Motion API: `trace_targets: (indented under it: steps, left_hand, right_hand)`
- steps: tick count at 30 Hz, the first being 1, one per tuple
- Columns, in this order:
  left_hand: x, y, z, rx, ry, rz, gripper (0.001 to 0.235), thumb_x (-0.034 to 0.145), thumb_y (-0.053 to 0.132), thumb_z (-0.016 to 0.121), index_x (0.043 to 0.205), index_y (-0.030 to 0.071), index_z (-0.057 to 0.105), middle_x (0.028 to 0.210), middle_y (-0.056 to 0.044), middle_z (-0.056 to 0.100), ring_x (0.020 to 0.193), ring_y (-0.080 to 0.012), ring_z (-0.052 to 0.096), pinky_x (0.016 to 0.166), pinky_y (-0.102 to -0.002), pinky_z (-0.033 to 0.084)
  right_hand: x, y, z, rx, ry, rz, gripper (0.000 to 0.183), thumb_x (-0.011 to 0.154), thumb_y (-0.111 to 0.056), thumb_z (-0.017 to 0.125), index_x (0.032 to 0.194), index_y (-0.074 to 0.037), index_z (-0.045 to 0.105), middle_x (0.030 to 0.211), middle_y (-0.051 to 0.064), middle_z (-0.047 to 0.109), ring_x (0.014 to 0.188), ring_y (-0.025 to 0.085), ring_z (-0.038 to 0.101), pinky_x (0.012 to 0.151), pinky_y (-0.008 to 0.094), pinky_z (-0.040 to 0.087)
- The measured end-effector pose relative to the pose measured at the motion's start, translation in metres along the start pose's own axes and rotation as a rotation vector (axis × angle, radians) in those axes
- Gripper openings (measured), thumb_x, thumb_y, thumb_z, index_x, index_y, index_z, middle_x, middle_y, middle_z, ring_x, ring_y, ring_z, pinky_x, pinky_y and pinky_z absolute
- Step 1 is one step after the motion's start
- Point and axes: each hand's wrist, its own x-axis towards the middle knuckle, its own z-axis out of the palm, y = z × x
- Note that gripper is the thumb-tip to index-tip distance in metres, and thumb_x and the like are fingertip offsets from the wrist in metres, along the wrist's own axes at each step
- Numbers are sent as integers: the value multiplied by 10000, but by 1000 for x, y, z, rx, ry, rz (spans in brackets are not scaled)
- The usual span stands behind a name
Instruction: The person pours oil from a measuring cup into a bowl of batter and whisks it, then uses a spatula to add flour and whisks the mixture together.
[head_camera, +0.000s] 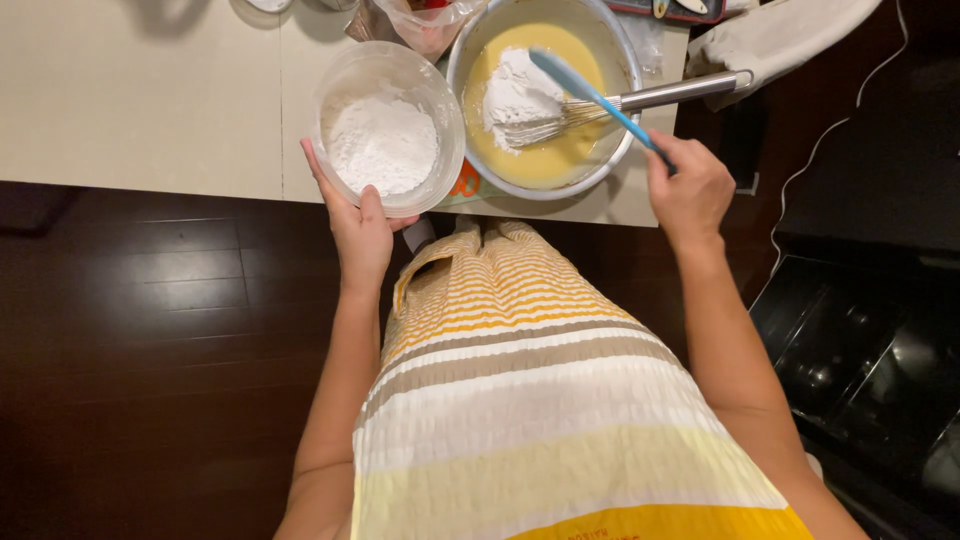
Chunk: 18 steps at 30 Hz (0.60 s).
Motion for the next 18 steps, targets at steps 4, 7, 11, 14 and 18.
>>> trace_targets:
  steps: [4,7,11,14,18]
  left_hand:
    - [0,-3,-8,-13,4,-50,863,993,-87,357,1644,265,-85,1642,-253,272,1156,-364,694,712,-402,659]
    - [0,-6,-13,-56,-9,-97,851,990,-72,347,1641,264,-88,1631,-253,284,1149,-375,700,714,-410,657]
    - [7,-11,-21,-153,-5,-235,803,965,-31,338,1613,245,-48,1571,-241,348,1110,-375,711,677,-414,650]
    - [18,-21,-34,-233,3,-296,698,965,-4,358,1576,169,69,1486,-255,442,1055,-384,725,665,-423,650]
    - [35,-36,-63,-349,22,-326,605,996,31,400,1547,105,161,1409,-262,520,1032,-377,730,668,-412,680]
  right_hand:
    - [15,-1,-20,561,-459,523,250,976,-132,728,1212,-58,762,857,45,709,672,93,560,602,279,448]
    - [29,-37,-12,647,-649,413,269,964,-150,711,1204,-32,738,890,45,732,723,95,608,647,293,483]
    - [53,-122,35,390,-600,-7,241,928,-170,737,1156,-94,733,988,124,762,863,293,725,747,415,552]
    - [77,-171,66,139,-570,-248,219,866,-169,747,1081,-124,733,923,152,744,821,379,708,672,498,538]
    - [107,-198,82,-124,-508,-465,211,921,-166,725,1113,-86,695,856,101,695,796,307,683,741,489,497]
